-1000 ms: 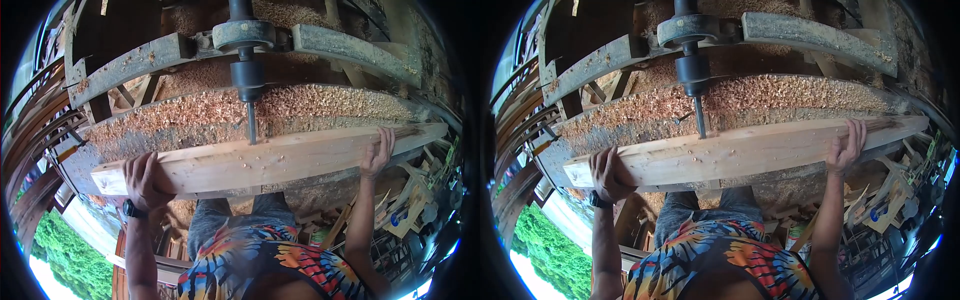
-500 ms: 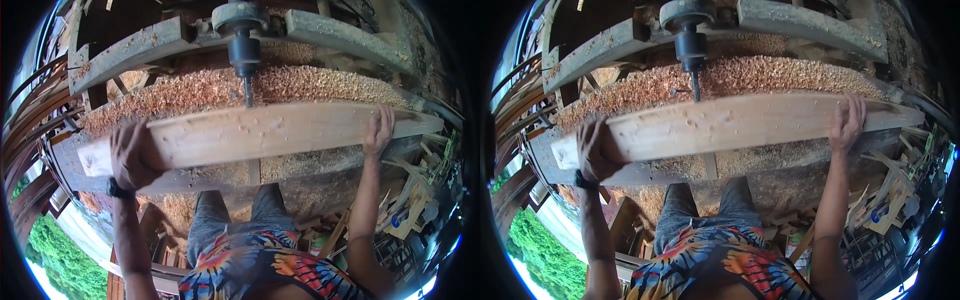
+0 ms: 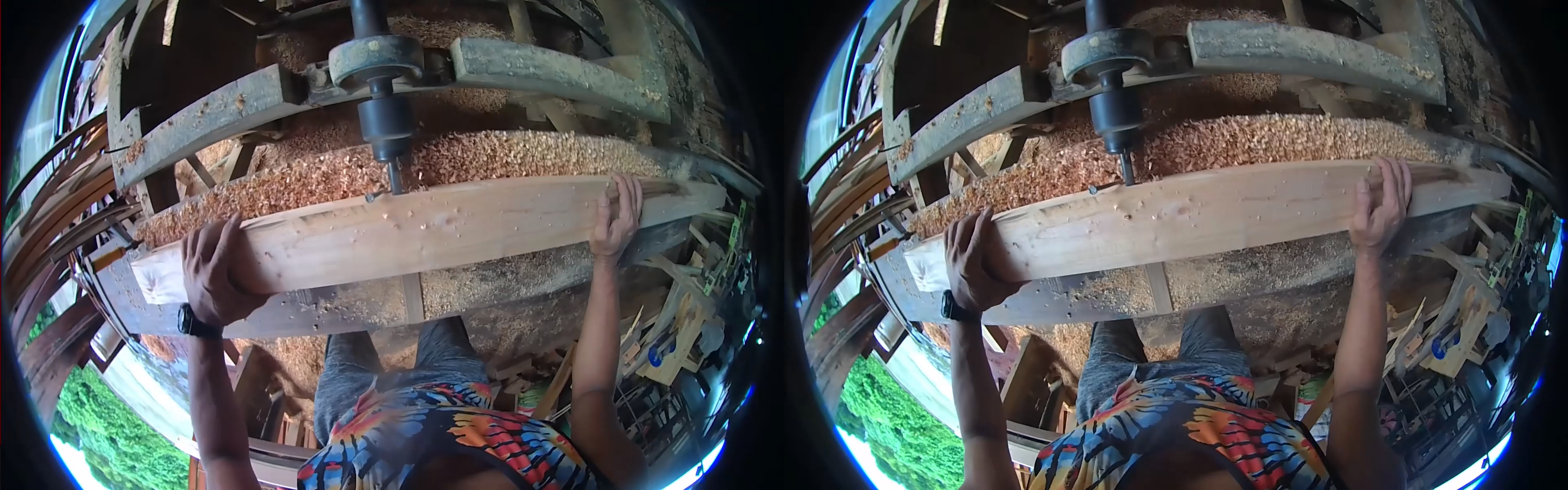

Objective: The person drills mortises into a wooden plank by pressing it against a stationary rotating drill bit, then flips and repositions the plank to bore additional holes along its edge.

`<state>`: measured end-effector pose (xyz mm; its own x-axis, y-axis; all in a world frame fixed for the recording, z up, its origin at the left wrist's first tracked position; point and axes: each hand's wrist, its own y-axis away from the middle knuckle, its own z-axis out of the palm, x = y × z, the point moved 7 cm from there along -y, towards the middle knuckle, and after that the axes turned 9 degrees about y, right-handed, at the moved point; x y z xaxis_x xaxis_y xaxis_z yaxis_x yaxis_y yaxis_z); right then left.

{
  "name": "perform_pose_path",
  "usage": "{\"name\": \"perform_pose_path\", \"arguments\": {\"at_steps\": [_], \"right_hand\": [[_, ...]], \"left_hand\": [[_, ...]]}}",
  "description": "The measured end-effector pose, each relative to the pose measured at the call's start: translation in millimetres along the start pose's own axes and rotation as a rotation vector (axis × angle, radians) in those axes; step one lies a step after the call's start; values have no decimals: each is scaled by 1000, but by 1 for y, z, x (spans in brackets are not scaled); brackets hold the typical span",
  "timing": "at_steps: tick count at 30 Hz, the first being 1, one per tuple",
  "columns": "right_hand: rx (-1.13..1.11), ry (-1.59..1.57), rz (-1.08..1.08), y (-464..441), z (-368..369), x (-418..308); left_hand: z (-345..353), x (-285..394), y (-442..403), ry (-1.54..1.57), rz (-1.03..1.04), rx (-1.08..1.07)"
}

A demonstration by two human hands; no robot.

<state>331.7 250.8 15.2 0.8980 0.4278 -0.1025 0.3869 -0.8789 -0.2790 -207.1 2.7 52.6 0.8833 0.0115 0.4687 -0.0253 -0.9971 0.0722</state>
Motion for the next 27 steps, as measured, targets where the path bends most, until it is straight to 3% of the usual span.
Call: {"name": "perform_pose_path", "arguments": {"at_steps": [7,17,27], "right_hand": [[-37,-18,-17,28,-13,-5],[-10,-11,-6,7,-2,-11],[-35,-19,-26,30,-14,-22]], "left_hand": [[12,11,52,56,-20,-4],[-4,-17,7,21,33,-22],[4,0,61,48,-15,-31]]}}
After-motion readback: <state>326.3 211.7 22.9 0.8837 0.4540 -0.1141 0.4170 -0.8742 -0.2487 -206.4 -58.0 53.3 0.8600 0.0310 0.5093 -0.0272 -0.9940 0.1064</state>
